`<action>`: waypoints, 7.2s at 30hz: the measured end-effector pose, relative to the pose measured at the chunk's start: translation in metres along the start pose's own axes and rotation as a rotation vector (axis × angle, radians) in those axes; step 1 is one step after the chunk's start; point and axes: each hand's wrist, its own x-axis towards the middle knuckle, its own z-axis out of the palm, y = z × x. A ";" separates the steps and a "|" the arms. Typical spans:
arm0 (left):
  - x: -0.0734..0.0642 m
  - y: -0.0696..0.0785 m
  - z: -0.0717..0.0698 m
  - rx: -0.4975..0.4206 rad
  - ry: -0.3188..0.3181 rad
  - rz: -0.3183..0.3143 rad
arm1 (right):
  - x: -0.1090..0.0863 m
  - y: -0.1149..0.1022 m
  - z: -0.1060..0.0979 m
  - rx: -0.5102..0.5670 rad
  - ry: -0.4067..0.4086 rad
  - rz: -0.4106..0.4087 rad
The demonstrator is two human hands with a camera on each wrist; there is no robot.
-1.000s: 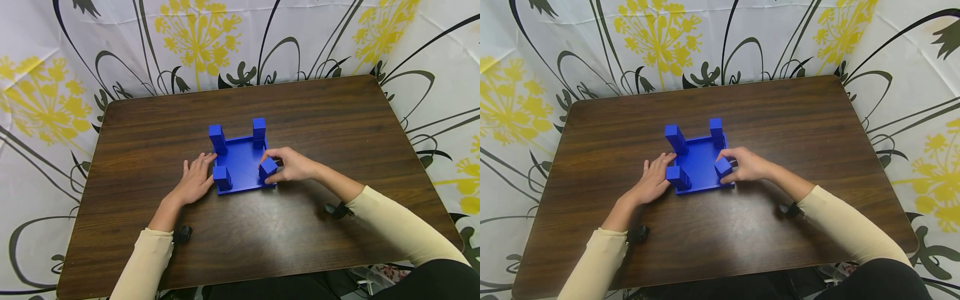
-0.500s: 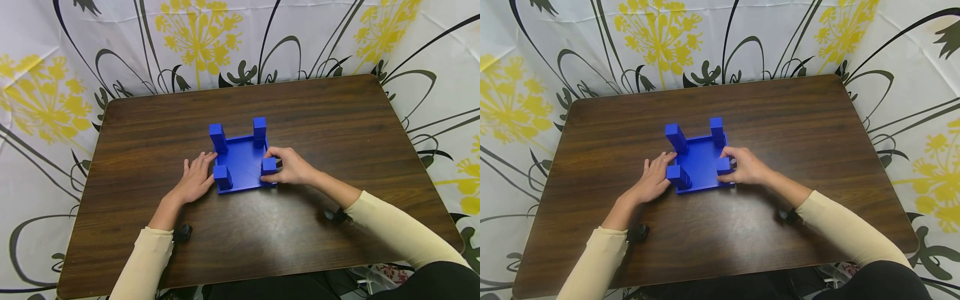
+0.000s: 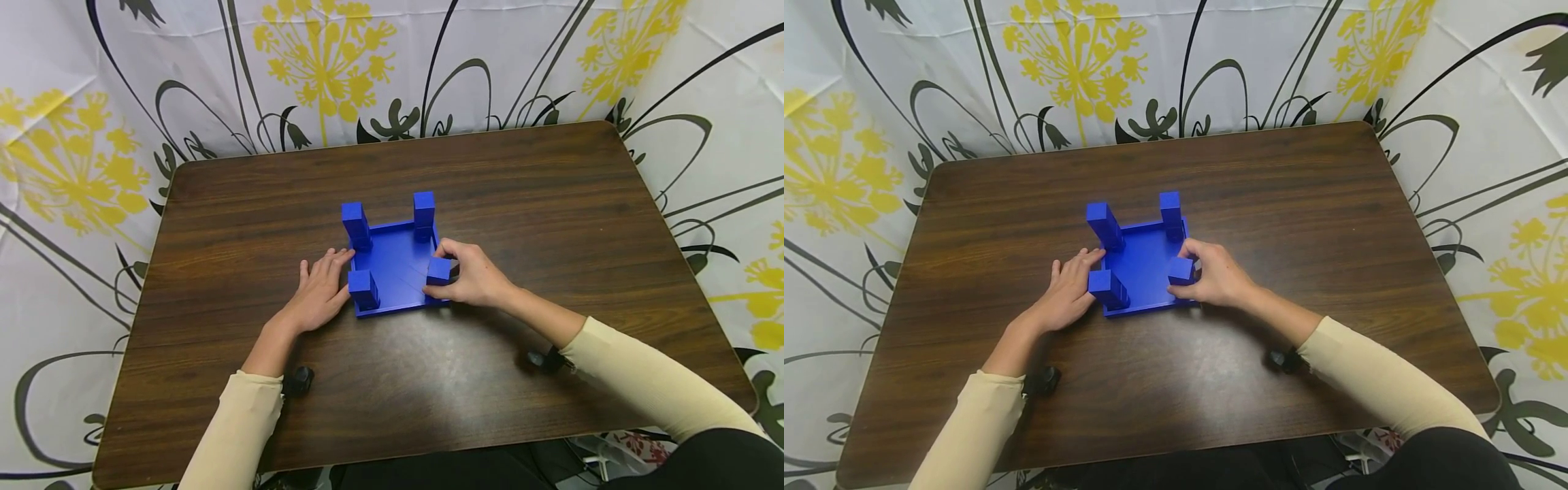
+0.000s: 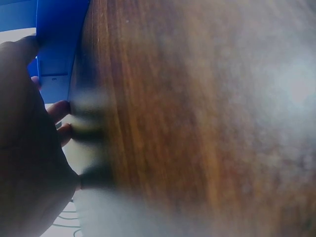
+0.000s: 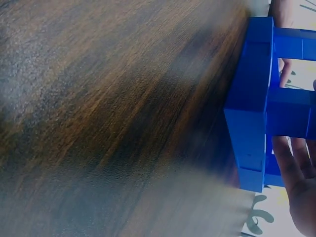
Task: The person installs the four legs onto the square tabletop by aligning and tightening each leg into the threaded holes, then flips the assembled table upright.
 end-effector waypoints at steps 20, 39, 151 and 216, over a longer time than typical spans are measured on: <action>-0.001 0.002 -0.001 0.005 0.006 -0.004 | 0.007 0.001 -0.023 0.062 -0.318 -0.096; 0.000 0.000 0.001 0.004 0.008 -0.003 | 0.011 0.003 -0.028 0.158 -0.427 -0.031; 0.019 0.030 -0.004 -0.178 0.361 -0.390 | 0.025 0.030 0.002 -0.060 0.079 0.489; 0.020 0.048 0.000 -0.605 0.484 -0.454 | 0.019 0.016 -0.002 0.333 0.099 0.513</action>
